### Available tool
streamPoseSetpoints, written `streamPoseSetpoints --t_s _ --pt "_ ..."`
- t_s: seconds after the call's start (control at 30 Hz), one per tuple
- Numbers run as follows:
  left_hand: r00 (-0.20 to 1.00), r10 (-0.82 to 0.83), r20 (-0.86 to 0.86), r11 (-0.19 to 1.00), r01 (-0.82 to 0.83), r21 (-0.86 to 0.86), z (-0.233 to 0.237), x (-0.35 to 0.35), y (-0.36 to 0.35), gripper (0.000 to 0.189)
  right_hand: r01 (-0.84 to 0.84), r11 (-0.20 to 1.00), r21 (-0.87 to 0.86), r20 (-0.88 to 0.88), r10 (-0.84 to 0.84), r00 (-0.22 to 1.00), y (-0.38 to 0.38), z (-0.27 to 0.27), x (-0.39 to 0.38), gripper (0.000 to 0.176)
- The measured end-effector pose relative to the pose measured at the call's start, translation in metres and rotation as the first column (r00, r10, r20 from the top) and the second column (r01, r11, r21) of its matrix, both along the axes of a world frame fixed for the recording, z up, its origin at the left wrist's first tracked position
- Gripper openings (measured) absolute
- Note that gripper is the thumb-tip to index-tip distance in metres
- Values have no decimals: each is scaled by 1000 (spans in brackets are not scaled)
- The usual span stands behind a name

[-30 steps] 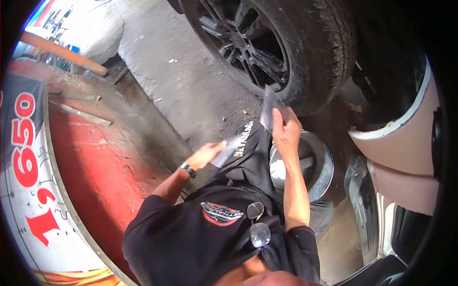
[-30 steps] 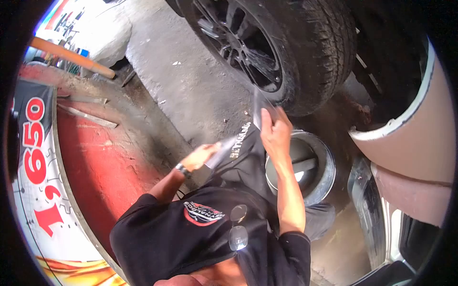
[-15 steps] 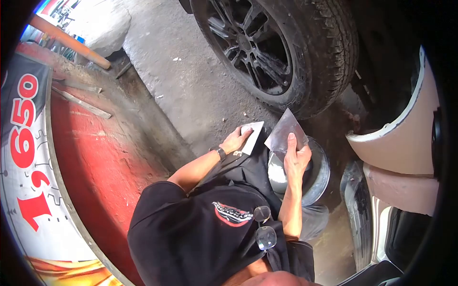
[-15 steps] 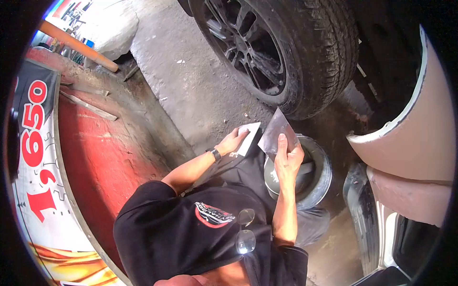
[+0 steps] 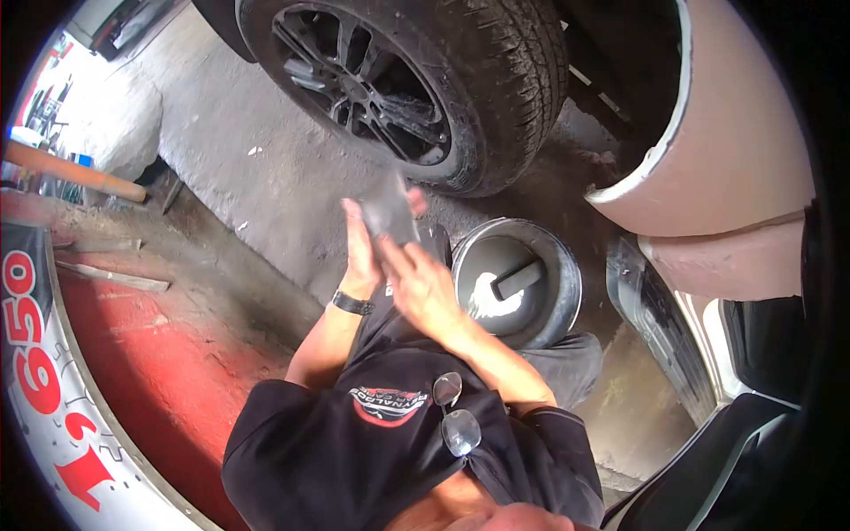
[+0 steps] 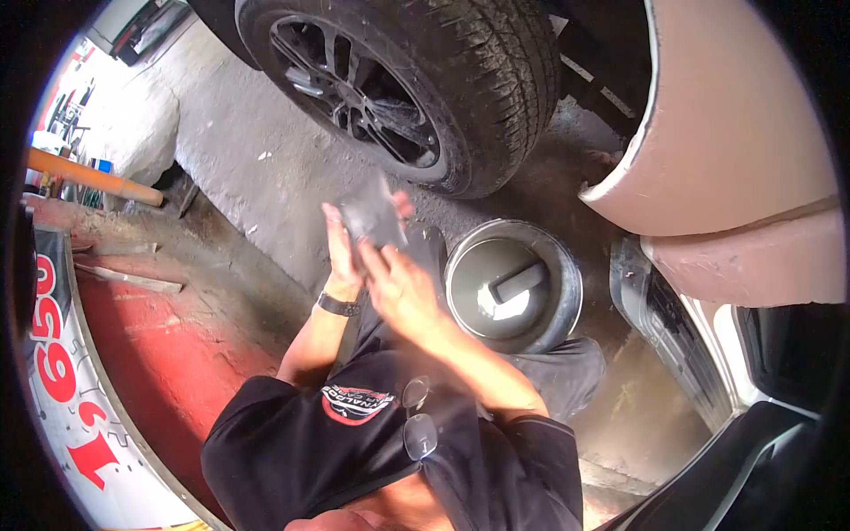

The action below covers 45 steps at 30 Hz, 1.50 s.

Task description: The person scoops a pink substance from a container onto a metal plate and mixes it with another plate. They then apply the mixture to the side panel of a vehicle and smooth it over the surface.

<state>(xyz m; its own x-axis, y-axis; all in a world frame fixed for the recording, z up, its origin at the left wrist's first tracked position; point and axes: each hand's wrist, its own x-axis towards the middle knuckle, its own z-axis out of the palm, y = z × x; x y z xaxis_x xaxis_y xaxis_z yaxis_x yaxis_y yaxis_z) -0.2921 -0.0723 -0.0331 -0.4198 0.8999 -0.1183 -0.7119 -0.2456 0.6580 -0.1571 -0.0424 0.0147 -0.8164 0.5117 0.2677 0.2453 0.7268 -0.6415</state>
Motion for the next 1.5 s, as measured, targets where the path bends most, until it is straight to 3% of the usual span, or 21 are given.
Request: streamPoseSetpoints --t_s 0.1,0.13,0.17,0.23,0.3,0.43,0.5,0.57,0.7,0.8,0.83,0.93,1.03,1.1,1.17,1.27,1.3,1.37,1.4,1.43,1.5 --pt "967 248 -67 969 -246 35 2 2 11 95 -6 999 40 -72 9 997 3 -2 -2 53" --pt "973 151 -176 988 -146 44 6 12 6 93 22 998 51 -69 -18 997 13 -4 -3 55" --pt "980 128 150 992 -127 -17 9 35 8 91 155 980 123 -75 -147 986 31 -8 -9 53" --pt "953 191 -234 967 -224 -123 10 42 7 91 199 979 -42 -121 -203 972 56 -6 -14 54" --pt "997 74 14 996 -75 40 16 20 9 91 60 996 -61 -172 -70 983 24 -1 -3 40" --pt "1000 -21 -16 999 22 39 18 18 1 64 142 990 12 -212 -136 968 24 11 -9 43" --pt "897 -50 -438 975 -50 -215 -12 18 -4 51 291 957 2 -286 -279 917 65 12 -21 29" --pt "416 -148 -897 935 -236 -264 -3 5 -11 45 287 958 -6 -247 -280 928 80 36 -11 27" --pt "77 -152 -985 948 -269 -168 42 -8 -18 37 -103 967 234 -162 143 976 69 52 9 34" --pt "-45 146 -988 941 -301 153 54 8 -26 31 278 951 -132 -149 -297 943 101 16 1 30" --pt "9 58 -998 956 -288 53 57 19 -33 28 342 867 -363 -164 -421 892 107 12 -2 35" --pt "54 -6 -998 944 -328 -24 44 24 -40 24 296 830 -473 -87 -379 921 75 15 -4 38" --pt "222 -140 -965 742 -621 -250 30 -28 -46 25 -98 846 -525 -158 16 987 55 5 7 31" --pt "116 -91 -989 822 -552 -140 37 -27 -52 24 62 556 -829 -48 -181 982 73 4 7 31" --pt "47 -35 -998 889 -454 -53 50 -22 -55 22 -163 215 -963 -254 -521 815 89 31 -5 33" --pt "-26 58 -998 911 -408 64 58 -16 -53 20 115 215 -970 57 -260 964 76 15 -7 39" --pt "155 1 -988 874 -480 -74 52 -29 -55 20 139 401 -905 79 -162 984 71 24 -4 41" --pt "509 -54 -859 753 -544 -370 35 -56 -72 21 22 735 -678 -130 -150 980 58 6 2 42" --pt "813 195 -549 773 -472 -424 50 -48 -68 22 73 824 -561 -186 -212 959 46 22 -1 40" --pt "979 169 -110 929 -196 -315 33 -55 -72 23 134 891 -434 -252 -263 931 35 42 -6 39" --pt "718 -255 648 961 115 250 -15 -71 -87 23 -62 971 230 -432 159 888 21 29 -16 27"
